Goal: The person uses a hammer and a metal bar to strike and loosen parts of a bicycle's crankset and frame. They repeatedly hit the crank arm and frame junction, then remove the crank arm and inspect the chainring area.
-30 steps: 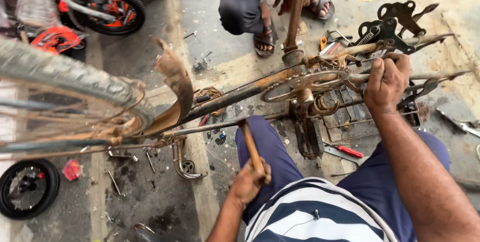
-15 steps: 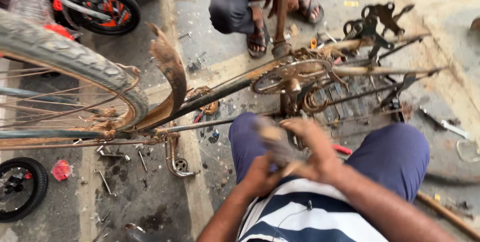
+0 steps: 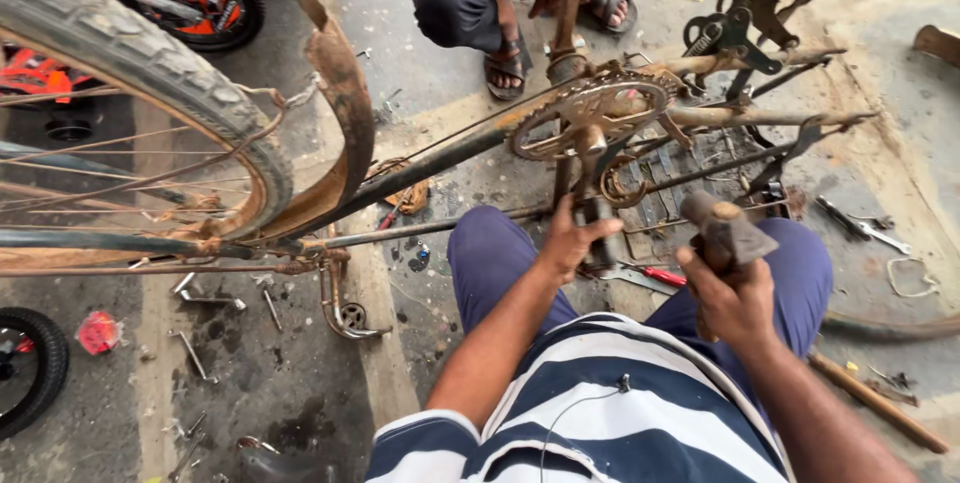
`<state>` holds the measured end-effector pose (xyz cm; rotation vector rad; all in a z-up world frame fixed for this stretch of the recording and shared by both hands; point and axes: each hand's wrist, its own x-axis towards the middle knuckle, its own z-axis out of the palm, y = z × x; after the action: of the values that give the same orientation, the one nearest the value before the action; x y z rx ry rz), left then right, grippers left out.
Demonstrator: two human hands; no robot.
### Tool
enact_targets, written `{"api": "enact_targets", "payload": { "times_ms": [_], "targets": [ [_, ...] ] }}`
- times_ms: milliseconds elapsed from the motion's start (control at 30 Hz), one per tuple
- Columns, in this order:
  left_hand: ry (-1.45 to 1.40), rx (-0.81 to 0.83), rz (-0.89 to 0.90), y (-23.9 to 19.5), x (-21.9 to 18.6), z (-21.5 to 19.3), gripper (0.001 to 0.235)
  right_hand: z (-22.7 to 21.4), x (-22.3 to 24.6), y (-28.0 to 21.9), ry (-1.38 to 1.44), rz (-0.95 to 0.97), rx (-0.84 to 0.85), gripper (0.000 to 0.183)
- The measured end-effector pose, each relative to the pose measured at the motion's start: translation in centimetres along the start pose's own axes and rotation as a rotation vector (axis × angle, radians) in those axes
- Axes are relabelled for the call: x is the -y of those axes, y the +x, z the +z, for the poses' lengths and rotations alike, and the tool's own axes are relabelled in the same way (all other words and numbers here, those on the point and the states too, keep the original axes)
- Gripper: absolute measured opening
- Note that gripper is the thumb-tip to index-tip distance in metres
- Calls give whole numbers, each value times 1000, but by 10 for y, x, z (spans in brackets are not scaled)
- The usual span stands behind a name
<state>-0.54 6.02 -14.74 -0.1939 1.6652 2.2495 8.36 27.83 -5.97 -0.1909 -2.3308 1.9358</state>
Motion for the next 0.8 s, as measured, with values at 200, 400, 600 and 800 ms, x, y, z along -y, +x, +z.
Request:
{"api": "enact_targets", "payload": {
  "times_ms": [200, 400, 600, 800],
  "targets": [
    [-60, -141, -108, -54, -31, -87, 85, -9, -17, 5, -393, 85, 121, 36],
    [-425, 83, 142, -104, -101, -119, 76, -4, -31, 5, -415, 181, 202, 50],
    [-678, 369, 407, -125, -178, -81, 84, -4, -29, 5, -606, 213, 403, 43],
    [-506, 407, 508, -123, -222, -38, 79, -5, -23, 6, -574, 111, 514, 43]
  ]
}}
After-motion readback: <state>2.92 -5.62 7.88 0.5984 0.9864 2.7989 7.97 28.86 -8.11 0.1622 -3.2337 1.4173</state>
